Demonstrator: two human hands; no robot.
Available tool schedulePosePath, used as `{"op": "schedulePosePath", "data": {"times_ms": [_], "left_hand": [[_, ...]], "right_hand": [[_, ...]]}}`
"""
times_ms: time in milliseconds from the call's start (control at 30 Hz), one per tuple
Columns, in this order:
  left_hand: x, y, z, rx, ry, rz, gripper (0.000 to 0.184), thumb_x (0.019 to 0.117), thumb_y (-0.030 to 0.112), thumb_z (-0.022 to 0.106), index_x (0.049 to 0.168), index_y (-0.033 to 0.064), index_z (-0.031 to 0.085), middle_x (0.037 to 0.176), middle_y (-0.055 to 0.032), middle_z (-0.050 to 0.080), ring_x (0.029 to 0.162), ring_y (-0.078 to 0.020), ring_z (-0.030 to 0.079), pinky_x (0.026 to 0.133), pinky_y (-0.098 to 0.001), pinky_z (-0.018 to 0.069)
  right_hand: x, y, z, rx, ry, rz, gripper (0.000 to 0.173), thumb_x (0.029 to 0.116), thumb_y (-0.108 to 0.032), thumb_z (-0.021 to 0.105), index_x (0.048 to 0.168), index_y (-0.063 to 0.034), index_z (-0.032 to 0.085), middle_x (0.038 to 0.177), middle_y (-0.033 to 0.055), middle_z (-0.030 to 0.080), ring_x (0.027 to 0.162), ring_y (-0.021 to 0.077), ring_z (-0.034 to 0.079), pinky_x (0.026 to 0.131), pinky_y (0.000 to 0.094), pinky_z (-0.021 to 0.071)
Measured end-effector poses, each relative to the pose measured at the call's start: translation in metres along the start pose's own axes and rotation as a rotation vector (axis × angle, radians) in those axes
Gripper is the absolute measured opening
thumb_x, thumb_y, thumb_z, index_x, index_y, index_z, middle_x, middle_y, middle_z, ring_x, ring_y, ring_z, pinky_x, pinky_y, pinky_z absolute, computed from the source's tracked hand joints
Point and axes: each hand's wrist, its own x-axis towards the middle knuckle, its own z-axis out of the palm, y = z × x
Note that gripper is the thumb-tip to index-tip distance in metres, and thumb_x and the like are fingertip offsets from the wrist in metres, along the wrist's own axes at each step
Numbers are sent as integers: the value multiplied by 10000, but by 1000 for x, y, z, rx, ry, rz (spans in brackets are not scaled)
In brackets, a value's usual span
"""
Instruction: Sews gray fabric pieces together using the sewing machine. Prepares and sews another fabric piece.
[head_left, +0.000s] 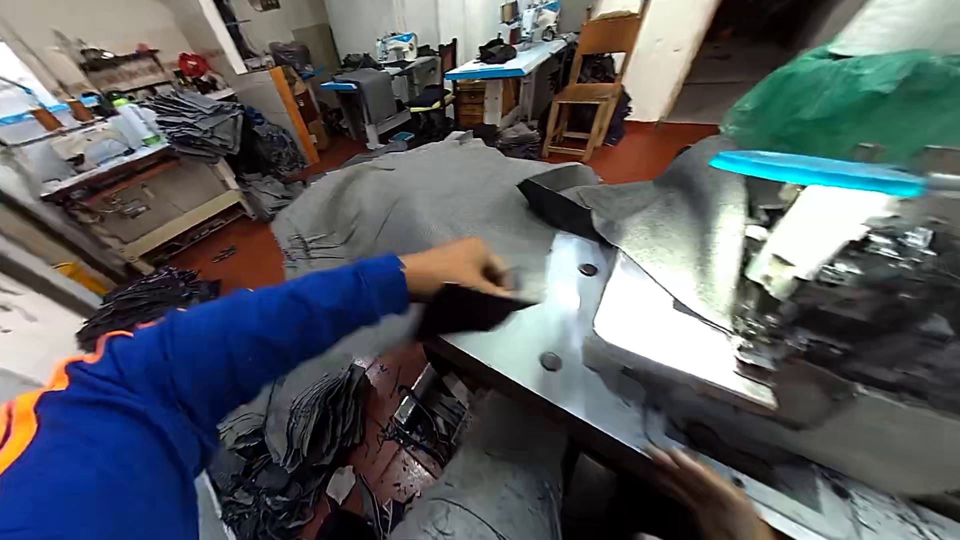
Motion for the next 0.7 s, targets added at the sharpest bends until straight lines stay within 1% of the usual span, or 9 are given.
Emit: {"op": "schedulePosePath", "data": {"times_ms": [67, 100, 133, 200, 300, 400, 533, 600, 700], "left_hand": [[31, 37, 65, -338, 243, 204, 67, 923, -17, 681, 969, -66, 688, 836, -57, 689, 750, -37, 632, 713, -214, 537], [44, 46, 97, -304, 312, 325, 182, 919, 7, 704, 1093, -45, 700, 1028, -83, 732, 945, -72, 689, 870, -248, 571], [55, 47, 123, -130, 331, 481, 319, 929, 66, 706, 1238, -12, 695, 1256, -103, 704, 1206, -142, 641, 1073, -318, 495], [68, 36, 155, 284, 415, 681, 371, 979, 234, 642, 1331, 133, 697, 1428, -76, 636, 1387, -245, 542, 1182, -470, 379], [57, 11, 151, 361, 488, 595, 378, 1024, 358, 544, 1277, 142, 723, 1446, -82, 618, 1403, -283, 524, 1171, -503, 401], [43, 7, 139, 373, 512, 482, 520, 1039, 519, 446, 1323, 168, 706, 1420, -78, 638, 1378, -279, 550, 1139, -507, 437], [64, 37, 132, 483, 571, 442, 582, 982, 577, 524, 992, 39, 743, 1086, -174, 729, 1095, -368, 686, 965, -559, 520], [82, 45, 135, 466, 582, 415, 599, 923, 582, 595, 875, -11, 659, 934, -212, 681, 939, -418, 682, 847, -594, 521], [98, 40, 140, 400, 574, 410, 684, 911, 628, 540, 1052, -31, 659, 984, -238, 666, 938, -455, 659, 805, -607, 508]], "right_hand": [[19, -13, 36, 278, -18, 149, 1117, 816, -572, 777, 1497, 142, 253, 1461, 109, 536, 1321, 92, 549, 1085, 327, 503], [28, -18, 55, 358, 59, 223, 1086, 767, -528, 831, 1459, 118, 297, 1367, 44, 595, 1245, 28, 583, 1051, 269, 523], [36, -20, 72, 405, 177, 281, 905, 755, -385, 867, 1361, 115, 418, 1221, 24, 665, 1127, -2, 631, 975, 229, 547], [48, -18, 92, 468, 364, 357, 477, 782, -37, 805, 1167, 116, 570, 1005, 47, 721, 968, 17, 687, 887, 216, 581], [30, -7, 87, 381, 290, 435, 46, 893, -8, 673, 917, 30, 680, 796, -22, 701, 772, -34, 662, 756, 189, 564], [7, 3, 42, 257, 115, 308, 74, 927, -62, 666, 947, -4, 707, 810, -26, 717, 760, -15, 675, 734, 211, 579], [-23, -2, -106, -756, 338, 213, 278, 993, -174, 577, 1172, 4, 693, 835, 92, 721, 690, 200, 695, 619, 419, 592], [-47, -8, -187, -1113, 450, 380, 260, 981, -72, 586, 1193, 56, 666, 941, 250, 696, 836, 434, 691, 749, 635, 554], [-69, -11, -253, -1226, 427, 659, 234, 965, -6, 619, 1167, 104, 662, 1089, 374, 629, 1024, 593, 601, 881, 734, 468]]}}
